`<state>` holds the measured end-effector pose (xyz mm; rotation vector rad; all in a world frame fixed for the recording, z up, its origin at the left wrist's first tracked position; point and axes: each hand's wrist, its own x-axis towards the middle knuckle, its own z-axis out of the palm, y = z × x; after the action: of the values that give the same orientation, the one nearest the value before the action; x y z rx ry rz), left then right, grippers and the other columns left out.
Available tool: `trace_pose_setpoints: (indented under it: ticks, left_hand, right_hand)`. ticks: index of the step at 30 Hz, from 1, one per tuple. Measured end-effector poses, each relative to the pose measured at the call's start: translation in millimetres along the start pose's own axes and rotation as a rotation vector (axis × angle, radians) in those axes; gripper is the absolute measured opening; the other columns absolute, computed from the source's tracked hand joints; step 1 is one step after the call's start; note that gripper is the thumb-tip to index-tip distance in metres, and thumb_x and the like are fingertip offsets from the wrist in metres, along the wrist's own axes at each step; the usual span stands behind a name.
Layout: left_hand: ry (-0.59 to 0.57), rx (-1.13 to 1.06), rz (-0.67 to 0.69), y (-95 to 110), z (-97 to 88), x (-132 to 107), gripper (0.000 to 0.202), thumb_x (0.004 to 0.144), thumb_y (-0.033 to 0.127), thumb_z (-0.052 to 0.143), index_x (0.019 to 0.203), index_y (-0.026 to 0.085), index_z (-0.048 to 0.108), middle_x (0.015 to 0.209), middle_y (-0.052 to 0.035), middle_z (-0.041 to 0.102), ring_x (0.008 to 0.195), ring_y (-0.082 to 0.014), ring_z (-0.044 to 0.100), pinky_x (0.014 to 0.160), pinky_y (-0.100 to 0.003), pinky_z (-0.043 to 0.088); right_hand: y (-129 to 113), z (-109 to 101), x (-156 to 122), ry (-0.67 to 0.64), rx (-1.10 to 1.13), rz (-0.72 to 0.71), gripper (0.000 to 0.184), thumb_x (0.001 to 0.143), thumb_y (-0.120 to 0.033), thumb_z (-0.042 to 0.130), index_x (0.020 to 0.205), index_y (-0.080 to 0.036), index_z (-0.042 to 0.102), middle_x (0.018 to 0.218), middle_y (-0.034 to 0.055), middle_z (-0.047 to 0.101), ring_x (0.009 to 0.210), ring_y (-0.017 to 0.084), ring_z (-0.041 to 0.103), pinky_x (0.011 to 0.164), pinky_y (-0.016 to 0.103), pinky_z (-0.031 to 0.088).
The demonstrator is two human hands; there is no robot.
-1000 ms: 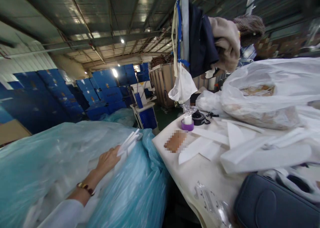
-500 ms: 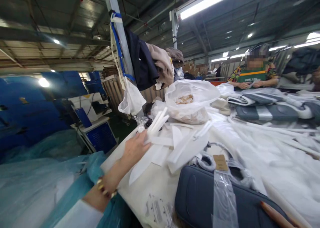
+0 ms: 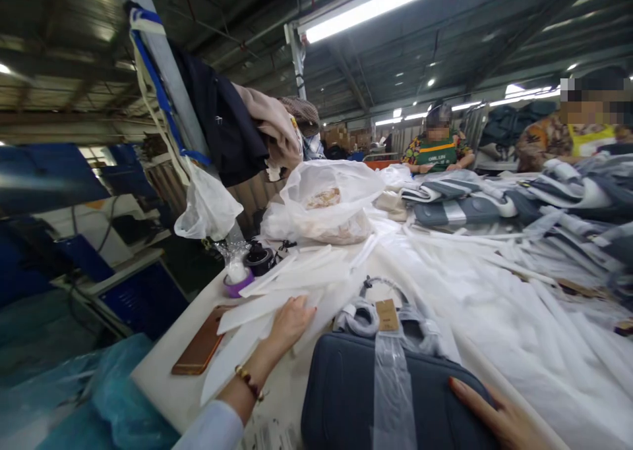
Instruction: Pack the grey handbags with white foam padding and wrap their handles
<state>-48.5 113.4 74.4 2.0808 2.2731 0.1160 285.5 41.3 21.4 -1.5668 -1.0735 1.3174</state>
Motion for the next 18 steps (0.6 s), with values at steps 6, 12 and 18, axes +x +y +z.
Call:
trace_pose_setpoints:
  ticks: [6, 12, 18]
  left_hand:
    - [-0.053, 0.017, -0.023, -5, -6.8, 9, 0.026, 0.09, 0.034, 0.054, 0.106, 0.014, 0.059, 0.106, -0.0069, 0.063, 0.096, -0.02, 0.061, 0.087, -0.043, 0.049]
    - [0.033, -0.109, -0.074, -2, -42.8, 9, 0.018, 0.089, 0.028, 0.056, 0.1, 0.013, 0.06, 0.101, -0.0059, 0.063, 0.095, -0.0201, 0.06, 0.088, -0.044, 0.047]
    - [0.113, -0.529, -0.102, -2, -79.9, -1, 0.029, 0.073, 0.012, 0.044, 0.095, 0.01, 0.062, 0.071, -0.0015, 0.064, 0.069, -0.0167, 0.062, 0.063, -0.026, 0.047]
  right_hand:
    - [5, 3, 3, -0.026, 0.054, 0.05, 0.057, 0.063, -0.061, 0.061, 0.094, -0.014, 0.07, 0.095, 0.0094, 0.074, 0.102, 0.034, 0.064, 0.082, 0.034, 0.054]
    - [1, 4, -1, -0.004, 0.058, 0.027, 0.056, 0.064, -0.061, 0.062, 0.091, -0.013, 0.071, 0.093, 0.0107, 0.074, 0.098, 0.034, 0.065, 0.081, 0.036, 0.054]
    - [0, 3, -2, 0.012, -0.038, -0.095, 0.051, 0.071, -0.061, 0.056, 0.087, -0.016, 0.073, 0.088, 0.009, 0.074, 0.092, 0.033, 0.068, 0.076, 0.038, 0.056]
